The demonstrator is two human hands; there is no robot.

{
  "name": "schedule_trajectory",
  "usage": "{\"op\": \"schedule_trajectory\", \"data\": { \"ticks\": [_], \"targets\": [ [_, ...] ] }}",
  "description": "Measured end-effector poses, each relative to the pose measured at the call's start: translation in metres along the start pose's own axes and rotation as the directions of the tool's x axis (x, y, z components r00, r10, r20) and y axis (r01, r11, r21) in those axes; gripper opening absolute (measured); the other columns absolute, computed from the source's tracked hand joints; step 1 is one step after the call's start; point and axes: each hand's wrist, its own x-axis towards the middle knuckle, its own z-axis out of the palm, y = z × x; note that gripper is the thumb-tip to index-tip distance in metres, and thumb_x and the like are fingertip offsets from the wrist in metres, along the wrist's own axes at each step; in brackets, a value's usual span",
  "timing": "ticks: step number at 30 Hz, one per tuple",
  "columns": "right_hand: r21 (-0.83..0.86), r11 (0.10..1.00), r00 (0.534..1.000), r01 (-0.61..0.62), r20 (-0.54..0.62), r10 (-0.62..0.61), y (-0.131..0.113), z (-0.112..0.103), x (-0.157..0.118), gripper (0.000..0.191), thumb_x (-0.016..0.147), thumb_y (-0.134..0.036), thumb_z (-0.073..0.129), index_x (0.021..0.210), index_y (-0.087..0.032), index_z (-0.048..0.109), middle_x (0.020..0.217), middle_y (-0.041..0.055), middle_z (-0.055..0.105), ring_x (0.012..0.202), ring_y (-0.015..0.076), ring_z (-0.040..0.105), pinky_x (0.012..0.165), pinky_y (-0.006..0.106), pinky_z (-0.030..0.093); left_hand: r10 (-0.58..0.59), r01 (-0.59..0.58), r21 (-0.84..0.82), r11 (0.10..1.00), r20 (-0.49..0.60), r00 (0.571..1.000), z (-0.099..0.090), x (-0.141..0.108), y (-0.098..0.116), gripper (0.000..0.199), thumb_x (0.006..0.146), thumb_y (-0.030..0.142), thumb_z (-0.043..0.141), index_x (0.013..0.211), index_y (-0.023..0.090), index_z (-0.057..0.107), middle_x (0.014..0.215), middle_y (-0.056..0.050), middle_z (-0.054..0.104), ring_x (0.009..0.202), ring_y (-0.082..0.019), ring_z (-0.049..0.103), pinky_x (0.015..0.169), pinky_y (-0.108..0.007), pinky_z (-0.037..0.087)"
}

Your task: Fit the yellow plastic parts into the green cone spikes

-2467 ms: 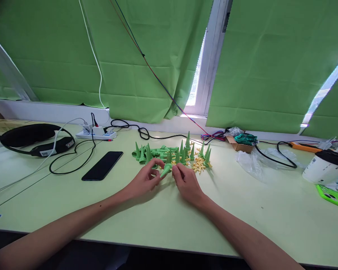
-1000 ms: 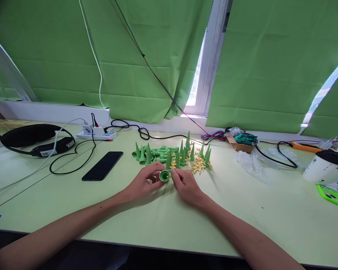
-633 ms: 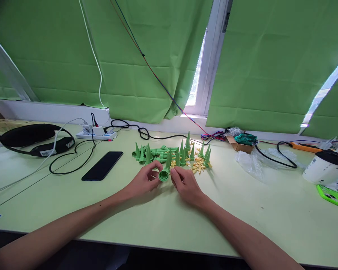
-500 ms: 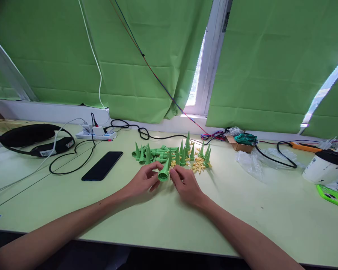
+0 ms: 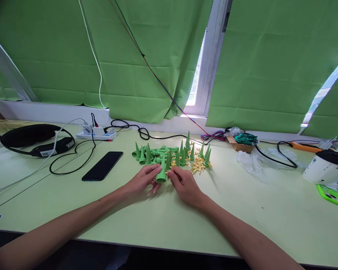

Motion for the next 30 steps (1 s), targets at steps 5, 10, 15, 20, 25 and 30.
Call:
{"op": "schedule_trajectory", "data": {
  "ticks": [5, 10, 15, 20, 25, 30],
  "targets": [
    [-0.014, 1.0, 1.0, 0.017, 0.013, -0.017, -0.0003, 0.0, -0.0003, 0.039, 0.103, -0.038, 0.037, 0.068, -0.021, 0.041, 0.054, -0.0044, 0.046, 0.05, 0.0109, 0.039, 0.055, 0.026, 0.031, -0.011, 0.013, -0.043, 0.999, 0.038, 0.999, -0.002, 0.0003, -0.0011, 0.038, 0.09, 0.051, 0.06, 0.08, 0.015, 0.054, 0.056, 0.007, 0.038, 0.043, -0.008, 0.052, 0.035, -0.018, 0.033],
    [-0.01, 1.0, 1.0, 0.014, 0.019, -0.014, -0.001, -0.0006, -0.0004, 0.041, 0.103, -0.04, 0.037, 0.067, -0.022, 0.04, 0.052, -0.0044, 0.046, 0.049, 0.0107, 0.038, 0.053, 0.026, 0.031, -0.027, 0.025, 0.022, 0.999, 0.089, 0.996, -0.0028, -0.0013, 0.0004, 0.036, 0.089, 0.05, 0.061, 0.087, 0.014, 0.059, 0.056, 0.006, 0.045, 0.045, -0.009, 0.051, 0.038, -0.018, 0.036],
    [-0.014, 1.0, 0.999, 0.014, 0.035, -0.014, -0.0025, -0.0004, 0.0002, 0.041, 0.103, -0.039, 0.037, 0.066, -0.022, 0.039, 0.051, -0.0043, 0.045, 0.049, 0.0109, 0.038, 0.054, 0.027, 0.031, 0.005, -0.021, 0.153, 0.988, 0.102, 0.995, -0.0056, -0.0028, 0.0015, 0.036, 0.09, 0.05, 0.06, 0.092, 0.014, 0.06, 0.056, 0.004, 0.05, 0.045, -0.009, 0.049, 0.042, -0.02, 0.037],
    [-0.038, 0.999, 0.999, 0.007, 0.054, -0.005, -0.0025, -0.0004, 0.0007, 0.041, 0.102, -0.038, 0.037, 0.064, -0.022, 0.038, 0.05, -0.0047, 0.043, 0.048, 0.0109, 0.037, 0.053, 0.027, 0.03, 0.035, -0.066, 0.224, 0.972, 0.138, 0.99, -0.0071, -0.0038, 0.001, 0.033, 0.091, 0.046, 0.059, 0.098, 0.014, 0.061, 0.057, 0.003, 0.054, 0.045, -0.008, 0.046, 0.046, -0.021, 0.035],
    [-0.073, 0.997, 0.998, 0.01, 0.063, -0.005, -0.0006, 0.0002, 0.0008, 0.042, 0.101, -0.038, 0.037, 0.063, -0.022, 0.036, 0.049, -0.005, 0.039, 0.047, 0.0107, 0.034, 0.051, 0.027, 0.026, 0.098, -0.137, 0.341, 0.93, 0.129, 0.987, -0.0034, -0.0055, 0.0025, 0.03, 0.091, 0.042, 0.058, 0.106, 0.016, 0.061, 0.067, 0.002, 0.054, 0.053, -0.009, 0.047, 0.049, -0.021, 0.038],
    [-0.088, 0.996, 0.997, 0.012, 0.082, -0.005, 0.0022, 0.0011, 0.0007, 0.042, 0.1, -0.033, 0.037, 0.06, -0.021, 0.032, 0.049, -0.0053, 0.034, 0.048, 0.0099, 0.029, 0.051, 0.027, 0.023, 0.301, -0.327, 0.577, 0.749, 0.143, 0.943, -0.0005, -0.0072, -0.0011, 0.015, 0.089, 0.03, 0.059, 0.094, 0.017, 0.064, 0.095, -0.004, 0.054, 0.064, -0.008, 0.048, 0.053, -0.02, 0.042]
  ]
}}
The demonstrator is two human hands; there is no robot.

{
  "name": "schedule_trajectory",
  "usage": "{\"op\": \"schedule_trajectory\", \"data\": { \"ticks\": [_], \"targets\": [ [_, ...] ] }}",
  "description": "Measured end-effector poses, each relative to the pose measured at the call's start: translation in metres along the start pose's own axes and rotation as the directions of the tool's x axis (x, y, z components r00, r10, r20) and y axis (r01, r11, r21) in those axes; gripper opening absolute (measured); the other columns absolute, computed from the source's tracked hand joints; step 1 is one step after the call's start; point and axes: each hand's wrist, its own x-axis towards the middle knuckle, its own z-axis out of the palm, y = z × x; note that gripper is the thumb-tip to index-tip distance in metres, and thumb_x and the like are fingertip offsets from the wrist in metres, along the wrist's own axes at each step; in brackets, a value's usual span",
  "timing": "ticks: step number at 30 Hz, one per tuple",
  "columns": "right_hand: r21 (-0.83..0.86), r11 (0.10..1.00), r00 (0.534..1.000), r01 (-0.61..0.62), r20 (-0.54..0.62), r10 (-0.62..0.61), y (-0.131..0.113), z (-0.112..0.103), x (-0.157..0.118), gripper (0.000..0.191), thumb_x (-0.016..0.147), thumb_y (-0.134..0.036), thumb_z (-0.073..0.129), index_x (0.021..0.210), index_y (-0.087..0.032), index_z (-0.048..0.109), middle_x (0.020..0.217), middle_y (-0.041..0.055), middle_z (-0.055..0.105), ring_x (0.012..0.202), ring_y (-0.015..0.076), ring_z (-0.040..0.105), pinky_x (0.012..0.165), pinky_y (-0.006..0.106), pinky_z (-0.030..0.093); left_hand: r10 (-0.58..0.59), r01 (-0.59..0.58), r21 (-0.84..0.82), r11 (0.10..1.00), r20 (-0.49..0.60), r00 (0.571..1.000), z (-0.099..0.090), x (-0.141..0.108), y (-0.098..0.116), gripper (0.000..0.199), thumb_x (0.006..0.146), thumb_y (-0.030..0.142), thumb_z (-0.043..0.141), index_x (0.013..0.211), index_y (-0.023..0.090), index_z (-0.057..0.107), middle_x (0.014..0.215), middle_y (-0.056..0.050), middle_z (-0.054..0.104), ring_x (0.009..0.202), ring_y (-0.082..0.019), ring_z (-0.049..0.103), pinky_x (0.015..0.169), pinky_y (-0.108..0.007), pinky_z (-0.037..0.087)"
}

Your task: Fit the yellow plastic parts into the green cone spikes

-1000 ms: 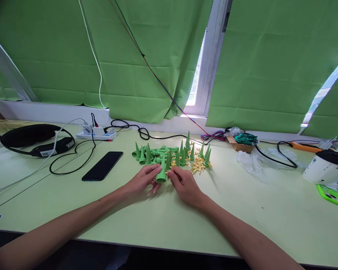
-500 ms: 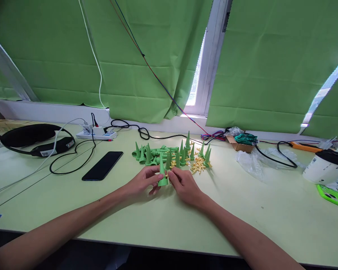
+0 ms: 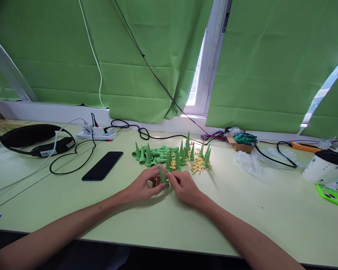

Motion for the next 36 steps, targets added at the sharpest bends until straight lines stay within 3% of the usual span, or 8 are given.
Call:
{"op": "schedule_trajectory", "data": {
  "ticks": [4, 7, 13, 16, 20, 23, 28, 36],
  "targets": [
    [-0.01, 1.0, 1.0, 0.002, -0.008, -0.002, 0.002, 0.001, 0.0, 0.042, 0.1, -0.031, 0.036, 0.06, -0.02, 0.03, 0.05, -0.0051, 0.033, 0.049, 0.0098, 0.029, 0.051, 0.027, 0.023, 0.082, -0.082, 0.081, 0.993, -0.002, 0.997, 0.002, -0.001, -0.004, 0.01, 0.09, 0.025, 0.057, 0.092, 0.017, 0.062, 0.105, -0.006, 0.054, 0.061, -0.007, 0.048, 0.056, -0.023, 0.045],
    [-0.019, 1.0, 0.999, -0.019, -0.042, 0.018, 0.001, 0.001, 0.001, 0.043, 0.1, -0.033, 0.037, 0.059, -0.02, 0.033, 0.049, -0.0049, 0.035, 0.048, 0.0099, 0.03, 0.051, 0.027, 0.023, 0.071, -0.067, 0.108, 0.992, -0.028, 0.997, 0.002, -0.001, -0.005, 0.012, 0.092, 0.028, 0.056, 0.094, 0.018, 0.062, 0.106, -0.006, 0.053, 0.061, -0.007, 0.048, 0.056, -0.023, 0.045],
    [0.055, 0.996, 0.99, -0.066, -0.123, 0.072, -0.003, 0.0, 0.002, 0.044, 0.101, -0.041, 0.039, 0.062, -0.021, 0.041, 0.05, -0.0045, 0.041, 0.048, 0.0104, 0.037, 0.051, 0.026, 0.029, -0.095, 0.096, 0.002, 0.995, -0.144, 0.985, 0.002, 0.002, -0.002, 0.025, 0.089, 0.034, 0.06, 0.112, 0.023, 0.055, 0.113, -0.005, 0.052, 0.067, -0.008, 0.054, 0.054, -0.021, 0.045],
    [0.104, 0.99, 0.98, -0.093, -0.165, 0.109, -0.003, 0.001, 0.001, 0.042, 0.101, -0.043, 0.041, 0.065, -0.021, 0.043, 0.052, -0.0049, 0.042, 0.047, 0.0102, 0.038, 0.05, 0.025, 0.03, -0.205, 0.186, -0.117, 0.976, -0.179, 0.962, 0.003, 0.004, -0.003, 0.031, 0.086, 0.036, 0.063, 0.112, 0.023, 0.051, 0.103, -0.003, 0.056, 0.062, -0.008, 0.053, 0.049, -0.02, 0.042],
    [0.182, 0.979, 0.971, -0.092, -0.2, 0.128, -0.002, 0.001, 0.001, 0.04, 0.101, -0.046, 0.042, 0.07, -0.021, 0.045, 0.055, -0.0052, 0.044, 0.047, 0.0095, 0.04, 0.049, 0.024, 0.032, -0.342, 0.302, -0.279, 0.911, -0.105, 0.934, 0.003, 0.005, -0.008, 0.031, 0.088, 0.048, 0.06, 0.101, 0.021, 0.053, 0.066, 0.004, 0.052, 0.049, -0.009, 0.047, 0.043, -0.019, 0.037],
    [0.197, 0.976, 0.97, -0.092, -0.205, 0.133, -0.002, 0.0, 0.001, 0.039, 0.101, -0.046, 0.043, 0.072, -0.021, 0.046, 0.056, -0.0051, 0.045, 0.047, 0.0095, 0.041, 0.049, 0.024, 0.033, -0.389, 0.359, -0.398, 0.844, 0.006, 0.921, 0.004, 0.006, -0.01, 0.043, 0.091, 0.061, 0.049, 0.086, 0.019, 0.054, 0.054, 0.004, 0.048, 0.041, -0.009, 0.044, 0.039, -0.02, 0.035],
    [0.165, 0.983, 0.98, -0.085, -0.165, 0.112, -0.002, 0.0, 0.001, 0.039, 0.1, -0.046, 0.043, 0.071, -0.021, 0.047, 0.054, -0.0052, 0.044, 0.047, 0.0098, 0.04, 0.048, 0.024, 0.033, -0.358, 0.38, -0.474, 0.794, 0.14, 0.923, 0.003, 0.008, -0.01, 0.051, 0.091, 0.066, 0.046, 0.082, 0.016, 0.055, 0.055, 0.001, 0.053, 0.042, -0.011, 0.051, 0.038, -0.021, 0.039],
    [0.144, 0.988, 0.991, -0.059, -0.11, 0.075, 0.0, 0.0, 0.001, 0.041, 0.102, -0.047, 0.039, 0.069, -0.022, 0.043, 0.052, -0.005, 0.045, 0.046, 0.0104, 0.04, 0.049, 0.025, 0.034, -0.346, 0.356, -0.457, 0.815, 0.11, 0.932, 0.001, 0.006, -0.011, 0.042, 0.087, 0.058, 0.06, 0.079, 0.017, 0.054, 0.055, 0.003, 0.052, 0.043, -0.009, 0.048, 0.039, -0.02, 0.035]
  ]
}}
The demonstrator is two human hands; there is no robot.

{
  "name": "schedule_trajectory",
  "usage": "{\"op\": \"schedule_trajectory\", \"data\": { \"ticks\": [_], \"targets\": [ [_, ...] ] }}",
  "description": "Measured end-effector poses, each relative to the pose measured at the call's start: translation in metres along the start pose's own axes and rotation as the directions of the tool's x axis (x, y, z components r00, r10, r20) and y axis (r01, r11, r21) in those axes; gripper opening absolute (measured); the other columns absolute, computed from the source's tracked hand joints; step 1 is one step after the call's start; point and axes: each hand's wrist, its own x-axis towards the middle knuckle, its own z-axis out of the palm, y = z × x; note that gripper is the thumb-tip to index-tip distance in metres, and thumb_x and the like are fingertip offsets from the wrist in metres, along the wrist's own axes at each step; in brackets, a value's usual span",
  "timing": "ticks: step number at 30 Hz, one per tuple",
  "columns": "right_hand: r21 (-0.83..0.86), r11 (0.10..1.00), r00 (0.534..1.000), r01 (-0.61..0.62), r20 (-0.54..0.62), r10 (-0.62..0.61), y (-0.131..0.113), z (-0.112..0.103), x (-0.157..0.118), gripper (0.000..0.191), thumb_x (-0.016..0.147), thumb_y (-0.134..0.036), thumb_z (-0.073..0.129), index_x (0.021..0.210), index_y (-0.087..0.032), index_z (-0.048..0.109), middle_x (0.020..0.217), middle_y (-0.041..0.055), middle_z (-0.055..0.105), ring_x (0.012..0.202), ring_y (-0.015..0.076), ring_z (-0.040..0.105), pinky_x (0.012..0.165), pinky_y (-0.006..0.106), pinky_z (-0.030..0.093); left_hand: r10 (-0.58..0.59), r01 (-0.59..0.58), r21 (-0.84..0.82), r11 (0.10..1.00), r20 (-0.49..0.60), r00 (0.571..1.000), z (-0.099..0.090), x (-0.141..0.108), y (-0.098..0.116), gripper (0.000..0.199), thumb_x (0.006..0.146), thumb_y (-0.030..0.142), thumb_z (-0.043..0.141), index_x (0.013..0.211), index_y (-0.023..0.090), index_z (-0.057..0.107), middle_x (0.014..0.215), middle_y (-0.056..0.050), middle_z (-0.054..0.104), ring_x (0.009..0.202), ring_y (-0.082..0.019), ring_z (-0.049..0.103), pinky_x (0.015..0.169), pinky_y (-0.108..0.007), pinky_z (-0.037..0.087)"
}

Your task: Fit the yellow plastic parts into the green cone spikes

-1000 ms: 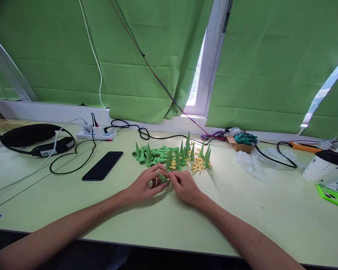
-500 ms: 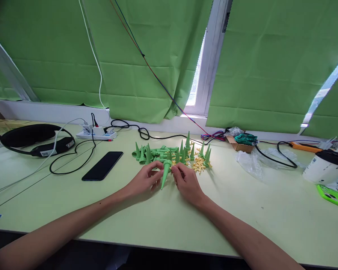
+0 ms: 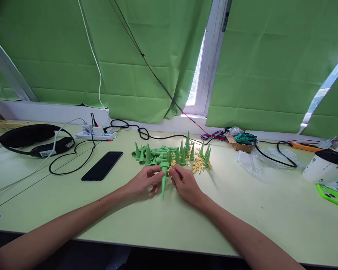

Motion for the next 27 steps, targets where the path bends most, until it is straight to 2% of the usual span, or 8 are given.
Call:
{"op": "schedule_trajectory", "data": {
  "ticks": [7, 13, 20, 24, 27],
  "targets": [
    [-0.01, 1.0, 1.0, 0.01, 0.013, -0.009, 0.0, 0.001, 0.0, 0.045, 0.103, -0.048, 0.036, 0.066, -0.022, 0.038, 0.052, -0.0045, 0.045, 0.045, 0.0101, 0.039, 0.048, 0.025, 0.033, 0.072, -0.071, 0.094, 0.993, -0.006, 0.997, 0.001, -0.003, 0.004, 0.037, 0.085, 0.049, 0.067, 0.076, 0.018, 0.049, 0.052, 0.005, 0.051, 0.045, -0.008, 0.043, 0.046, -0.022, 0.031],
    [-0.002, 1.0, 1.0, 0.007, 0.021, -0.007, -0.002, 0.001, 0.0, 0.051, 0.102, -0.052, 0.033, 0.062, -0.022, 0.04, 0.048, -0.0035, 0.045, 0.043, 0.0106, 0.04, 0.048, 0.026, 0.034, 0.123, -0.116, 0.193, 0.974, -0.024, 0.992, 0.002, -0.004, 0.008, 0.032, 0.083, 0.045, 0.069, 0.084, 0.018, 0.054, 0.052, 0.007, 0.046, 0.043, -0.007, 0.038, 0.045, -0.022, 0.029],
    [-0.034, 0.999, 0.999, 0.001, 0.039, 0.001, -0.003, 0.001, 0.0, 0.056, 0.103, -0.051, 0.031, 0.055, -0.022, 0.038, 0.042, -0.0031, 0.044, 0.041, 0.0108, 0.04, 0.05, 0.026, 0.035, 0.224, -0.195, 0.28, 0.94, -0.077, 0.972, 0.006, -0.004, 0.011, 0.024, 0.081, 0.039, 0.069, 0.086, 0.017, 0.061, 0.088, 0.0, 0.051, 0.063, -0.009, 0.051, 0.049, -0.02, 0.038],
    [-0.042, 0.999, 0.999, -0.002, 0.036, 0.004, -0.002, 0.001, 0.0, 0.056, 0.103, -0.051, 0.031, 0.055, -0.022, 0.04, 0.043, -0.003, 0.044, 0.041, 0.0107, 0.041, 0.05, 0.026, 0.036, 0.233, -0.194, 0.297, 0.935, -0.103, 0.967, 0.006, -0.004, 0.009, 0.024, 0.08, 0.04, 0.07, 0.086, 0.018, 0.061, 0.087, 0.0, 0.053, 0.062, -0.009, 0.049, 0.051, -0.021, 0.04],
    [-0.028, 1.0, 0.999, -0.006, 0.031, 0.007, -0.002, 0.0, -0.001, 0.055, 0.103, -0.05, 0.032, 0.058, -0.021, 0.042, 0.045, -0.0032, 0.045, 0.043, 0.0105, 0.041, 0.05, 0.025, 0.036, 0.163, -0.121, 0.282, 0.952, -0.13, 0.978, 0.006, -0.004, 0.008, 0.029, 0.081, 0.042, 0.07, 0.095, 0.02, 0.059, 0.068, 0.004, 0.052, 0.055, -0.01, 0.047, 0.05, -0.021, 0.036]
  ]
}}
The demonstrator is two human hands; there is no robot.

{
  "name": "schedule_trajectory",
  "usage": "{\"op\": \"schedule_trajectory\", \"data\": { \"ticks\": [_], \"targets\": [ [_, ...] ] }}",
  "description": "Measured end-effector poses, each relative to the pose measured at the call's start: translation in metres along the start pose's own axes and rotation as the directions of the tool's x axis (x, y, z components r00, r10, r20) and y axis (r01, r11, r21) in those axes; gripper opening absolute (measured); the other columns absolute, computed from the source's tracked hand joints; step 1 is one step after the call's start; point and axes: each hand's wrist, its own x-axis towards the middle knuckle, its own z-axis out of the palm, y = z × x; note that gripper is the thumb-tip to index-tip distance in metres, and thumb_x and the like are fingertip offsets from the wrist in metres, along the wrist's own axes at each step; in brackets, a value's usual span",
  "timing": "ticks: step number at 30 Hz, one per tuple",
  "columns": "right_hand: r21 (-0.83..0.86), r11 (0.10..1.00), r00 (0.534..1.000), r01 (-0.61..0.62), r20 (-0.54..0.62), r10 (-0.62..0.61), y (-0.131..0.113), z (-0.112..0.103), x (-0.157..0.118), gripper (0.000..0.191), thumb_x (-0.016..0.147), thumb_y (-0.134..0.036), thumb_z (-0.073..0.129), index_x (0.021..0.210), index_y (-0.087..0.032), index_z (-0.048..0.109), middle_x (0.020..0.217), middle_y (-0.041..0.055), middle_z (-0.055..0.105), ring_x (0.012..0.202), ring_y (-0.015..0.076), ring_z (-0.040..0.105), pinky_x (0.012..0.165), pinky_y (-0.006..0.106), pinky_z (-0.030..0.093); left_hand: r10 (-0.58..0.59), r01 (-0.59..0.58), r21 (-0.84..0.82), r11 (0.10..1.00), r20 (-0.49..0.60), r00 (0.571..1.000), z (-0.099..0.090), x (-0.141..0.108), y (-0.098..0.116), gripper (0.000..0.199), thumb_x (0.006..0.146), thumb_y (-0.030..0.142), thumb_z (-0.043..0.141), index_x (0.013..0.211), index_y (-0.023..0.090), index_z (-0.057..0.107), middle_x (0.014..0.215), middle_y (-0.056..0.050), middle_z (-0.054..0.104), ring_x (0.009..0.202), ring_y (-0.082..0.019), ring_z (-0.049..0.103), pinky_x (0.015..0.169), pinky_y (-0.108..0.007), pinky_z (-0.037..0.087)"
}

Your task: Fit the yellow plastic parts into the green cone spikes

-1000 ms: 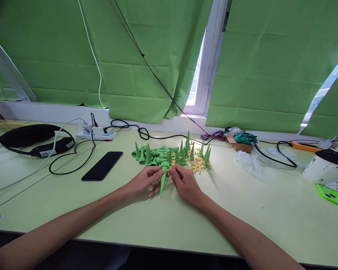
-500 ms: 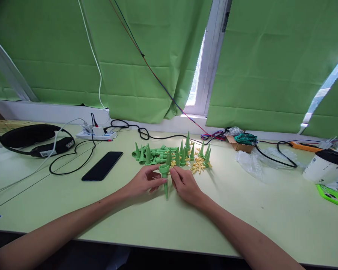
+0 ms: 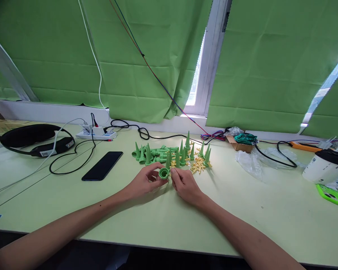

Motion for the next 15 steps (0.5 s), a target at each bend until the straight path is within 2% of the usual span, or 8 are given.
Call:
{"op": "schedule_trajectory", "data": {
  "ticks": [3, 8, 11, 15],
  "targets": [
    [0.024, 1.0, 1.0, 0.001, -0.012, -0.001, 0.0, 0.0, 0.0, 0.051, 0.103, -0.05, 0.033, 0.062, -0.021, 0.043, 0.048, -0.0033, 0.046, 0.044, 0.0103, 0.041, 0.049, 0.025, 0.036, -0.066, 0.066, -0.032, 0.997, 0.013, 0.998, -0.001, 0.0, -0.001, 0.03, 0.081, 0.043, 0.07, 0.093, 0.021, 0.054, 0.053, 0.008, 0.045, 0.047, -0.009, 0.042, 0.046, -0.02, 0.03],
    [0.028, 1.0, 0.999, 0.002, -0.039, -0.001, -0.001, -0.001, -0.001, 0.048, 0.102, -0.051, 0.034, 0.066, -0.022, 0.041, 0.054, -0.003, 0.047, 0.045, 0.01, 0.041, 0.047, 0.024, 0.034, -0.087, 0.089, -0.127, 0.988, 0.027, 0.996, -0.002, 0.003, -0.008, 0.032, 0.086, 0.05, 0.064, 0.083, 0.019, 0.055, 0.049, 0.007, 0.045, 0.04, -0.008, 0.04, 0.042, -0.02, 0.029],
    [0.025, 1.0, 0.999, 0.015, -0.047, -0.013, -0.001, -0.001, -0.001, 0.047, 0.101, -0.052, 0.036, 0.066, -0.022, 0.043, 0.053, -0.0034, 0.046, 0.046, 0.0103, 0.04, 0.047, 0.024, 0.034, -0.116, 0.137, -0.236, 0.962, 0.099, 0.988, -0.002, 0.006, -0.011, 0.043, 0.089, 0.058, 0.056, 0.078, 0.017, 0.056, 0.05, 0.003, 0.049, 0.04, -0.01, 0.045, 0.039, -0.021, 0.033],
    [0.013, 1.0, 1.0, 0.024, -0.015, -0.023, -0.001, -0.001, -0.001, 0.045, 0.101, -0.051, 0.038, 0.067, -0.021, 0.045, 0.051, -0.0042, 0.045, 0.046, 0.0105, 0.04, 0.048, 0.024, 0.033, -0.148, 0.211, -0.376, 0.902, 0.189, 0.971, -0.002, 0.007, -0.011, 0.05, 0.089, 0.062, 0.053, 0.082, 0.013, 0.06, 0.051, 0.0, 0.052, 0.042, -0.011, 0.049, 0.037, -0.021, 0.036]
  ]
}}
